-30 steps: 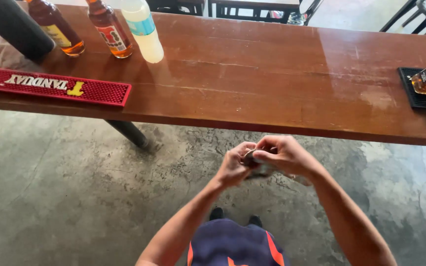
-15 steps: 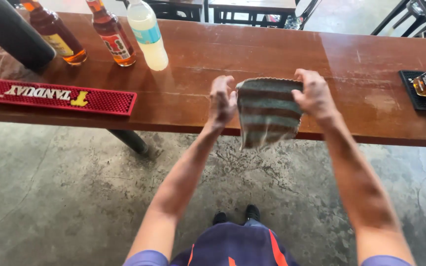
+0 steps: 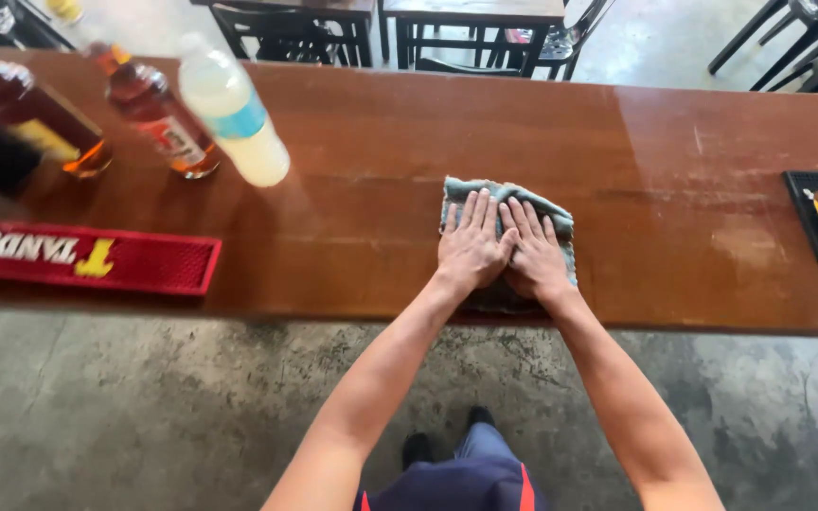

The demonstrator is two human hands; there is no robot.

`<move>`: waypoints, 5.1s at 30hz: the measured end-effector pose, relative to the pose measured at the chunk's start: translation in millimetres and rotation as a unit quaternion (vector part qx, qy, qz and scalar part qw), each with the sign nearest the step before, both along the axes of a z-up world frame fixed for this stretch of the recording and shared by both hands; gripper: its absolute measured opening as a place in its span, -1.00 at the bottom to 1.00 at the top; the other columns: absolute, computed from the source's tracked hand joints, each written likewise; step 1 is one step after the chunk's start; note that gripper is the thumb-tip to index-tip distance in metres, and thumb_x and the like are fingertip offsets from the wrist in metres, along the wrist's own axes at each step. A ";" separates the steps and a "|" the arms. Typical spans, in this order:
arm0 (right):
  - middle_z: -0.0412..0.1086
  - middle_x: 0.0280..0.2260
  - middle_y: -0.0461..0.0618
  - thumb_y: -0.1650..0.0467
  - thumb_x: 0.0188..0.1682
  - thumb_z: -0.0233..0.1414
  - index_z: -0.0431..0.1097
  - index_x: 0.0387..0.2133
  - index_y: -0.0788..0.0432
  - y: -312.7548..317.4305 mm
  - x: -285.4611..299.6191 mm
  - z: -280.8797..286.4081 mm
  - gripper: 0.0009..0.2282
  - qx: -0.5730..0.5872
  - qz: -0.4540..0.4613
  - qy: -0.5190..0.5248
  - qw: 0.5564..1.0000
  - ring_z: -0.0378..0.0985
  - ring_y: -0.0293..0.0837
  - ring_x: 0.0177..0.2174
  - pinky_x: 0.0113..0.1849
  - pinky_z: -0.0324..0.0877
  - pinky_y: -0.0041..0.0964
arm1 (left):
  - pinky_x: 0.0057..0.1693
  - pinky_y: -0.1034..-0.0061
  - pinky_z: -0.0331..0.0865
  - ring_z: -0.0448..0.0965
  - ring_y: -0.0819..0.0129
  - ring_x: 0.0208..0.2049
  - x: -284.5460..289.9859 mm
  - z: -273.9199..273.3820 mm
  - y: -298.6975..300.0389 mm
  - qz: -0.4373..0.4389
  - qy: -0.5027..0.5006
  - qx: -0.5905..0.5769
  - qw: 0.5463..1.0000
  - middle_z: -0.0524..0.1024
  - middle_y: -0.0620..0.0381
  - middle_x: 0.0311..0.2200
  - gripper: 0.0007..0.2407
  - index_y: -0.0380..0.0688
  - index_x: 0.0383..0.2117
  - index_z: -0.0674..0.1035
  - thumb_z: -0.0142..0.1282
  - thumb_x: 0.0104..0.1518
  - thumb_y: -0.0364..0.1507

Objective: Wiping down a bar counter with a cloth and organizing bar mats and bottles.

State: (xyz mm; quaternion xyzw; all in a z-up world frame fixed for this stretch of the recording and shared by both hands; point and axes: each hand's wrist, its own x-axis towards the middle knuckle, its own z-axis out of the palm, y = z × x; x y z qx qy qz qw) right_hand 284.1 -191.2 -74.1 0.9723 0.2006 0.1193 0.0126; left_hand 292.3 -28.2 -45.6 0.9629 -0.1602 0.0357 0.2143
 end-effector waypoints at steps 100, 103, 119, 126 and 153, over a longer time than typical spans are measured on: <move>-0.27 0.45 -0.06 0.22 0.10 -0.32 -0.20 0.43 0.05 65.3 208.8 41.1 -0.41 0.053 0.009 0.113 0.992 -0.32 -0.07 0.40 0.32 -0.38 0.05 | 0.47 0.19 -0.50 -0.38 0.28 0.50 192.0 28.0 53.9 0.042 0.038 0.078 0.995 -0.23 0.10 0.49 -0.26 -0.15 0.44 -0.06 -0.55 0.25 0.13; -0.27 0.46 -0.08 0.23 0.11 -0.34 -0.20 0.43 0.02 65.9 241.9 38.1 -0.43 0.059 0.011 0.108 0.992 -0.32 -0.08 0.41 0.32 -0.36 0.05 | 0.47 0.18 -0.49 -0.37 0.29 0.50 220.9 29.0 54.5 0.055 0.040 0.081 0.994 -0.23 0.11 0.50 -0.27 -0.15 0.44 -0.06 -0.54 0.26 0.12; 0.34 0.20 -0.04 0.25 0.17 -0.33 0.19 0.32 -0.06 72.1 343.2 80.3 -0.55 0.057 -0.002 0.208 0.976 0.30 -0.07 0.23 0.23 0.20 -0.09 | 0.54 0.05 -0.22 0.04 0.28 0.49 322.4 65.7 53.2 0.092 0.127 0.108 0.982 0.23 0.20 0.41 -0.40 0.05 0.34 0.34 -0.52 0.32 0.05; -0.09 0.41 0.01 0.26 0.07 -0.30 -0.01 0.37 0.11 68.6 340.5 40.1 -0.46 0.064 0.045 0.059 0.995 -0.16 0.00 0.37 0.27 -0.21 0.14 | 0.46 -0.01 -0.40 -0.24 0.20 0.49 306.3 35.4 53.6 0.088 0.027 0.085 0.992 -0.07 0.15 0.47 -0.37 0.04 0.39 0.16 -0.56 0.28 0.08; -0.07 0.41 0.10 0.29 0.12 -0.19 0.03 0.35 0.15 165.6 44.0 21.6 -0.50 0.112 0.120 0.058 0.985 -0.17 0.07 0.38 0.27 -0.35 0.33 | 0.44 0.07 -0.38 -0.23 0.16 0.48 -3.0 9.0 172.7 0.066 -0.022 0.084 0.994 -0.08 -0.01 0.46 -0.27 -0.19 0.40 0.10 -0.48 0.26 0.14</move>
